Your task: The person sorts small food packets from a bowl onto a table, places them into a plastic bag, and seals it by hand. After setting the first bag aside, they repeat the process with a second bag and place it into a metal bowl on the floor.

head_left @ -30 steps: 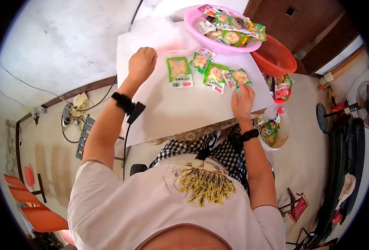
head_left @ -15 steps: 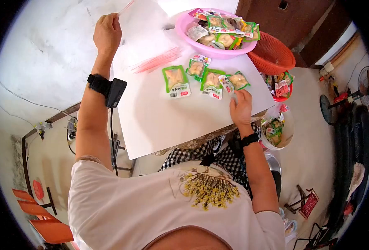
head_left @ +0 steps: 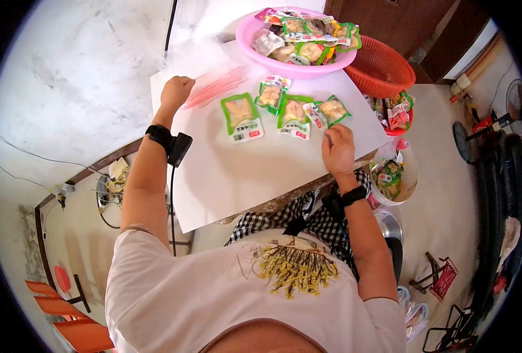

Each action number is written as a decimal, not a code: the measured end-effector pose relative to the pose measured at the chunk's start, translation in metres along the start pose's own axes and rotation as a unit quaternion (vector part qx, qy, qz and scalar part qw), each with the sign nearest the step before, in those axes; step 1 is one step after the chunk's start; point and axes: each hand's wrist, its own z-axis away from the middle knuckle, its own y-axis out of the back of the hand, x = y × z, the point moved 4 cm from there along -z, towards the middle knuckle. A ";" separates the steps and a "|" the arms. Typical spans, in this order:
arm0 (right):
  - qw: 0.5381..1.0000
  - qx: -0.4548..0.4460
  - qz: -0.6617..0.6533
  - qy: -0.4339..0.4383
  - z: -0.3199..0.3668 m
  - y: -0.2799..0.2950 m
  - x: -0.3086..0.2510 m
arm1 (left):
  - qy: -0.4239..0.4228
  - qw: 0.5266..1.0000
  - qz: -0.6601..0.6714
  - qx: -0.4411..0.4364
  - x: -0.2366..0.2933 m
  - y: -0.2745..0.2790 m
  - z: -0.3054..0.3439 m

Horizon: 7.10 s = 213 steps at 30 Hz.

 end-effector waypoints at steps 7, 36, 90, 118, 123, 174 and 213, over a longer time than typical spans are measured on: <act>1.000 0.002 -0.003 -0.003 -0.001 0.001 -0.002 | 0.079 0.991 0.105 0.016 -0.010 0.021 -0.007; 0.816 -0.103 -0.484 -0.298 0.029 -0.007 -0.041 | -0.183 0.902 0.348 -0.177 0.249 -0.020 0.158; 0.995 -0.087 -0.030 0.029 0.041 0.032 -0.056 | 0.126 0.961 0.199 -0.142 0.031 -0.053 0.096; 0.987 -0.090 -0.131 0.007 0.010 0.028 -0.106 | 0.257 0.553 0.713 -0.345 0.141 0.047 0.265; 0.977 -0.133 -0.155 0.055 0.011 0.025 -0.126 | 0.293 0.578 0.707 -0.281 0.138 0.045 0.266; 0.933 -0.290 -0.199 0.072 0.054 -0.004 -0.124 | -0.306 0.944 -0.005 -0.125 0.186 0.017 0.215; 0.875 -0.030 -0.434 -0.213 -0.072 0.054 -0.059 | -0.094 0.942 0.242 -0.213 0.172 0.077 0.184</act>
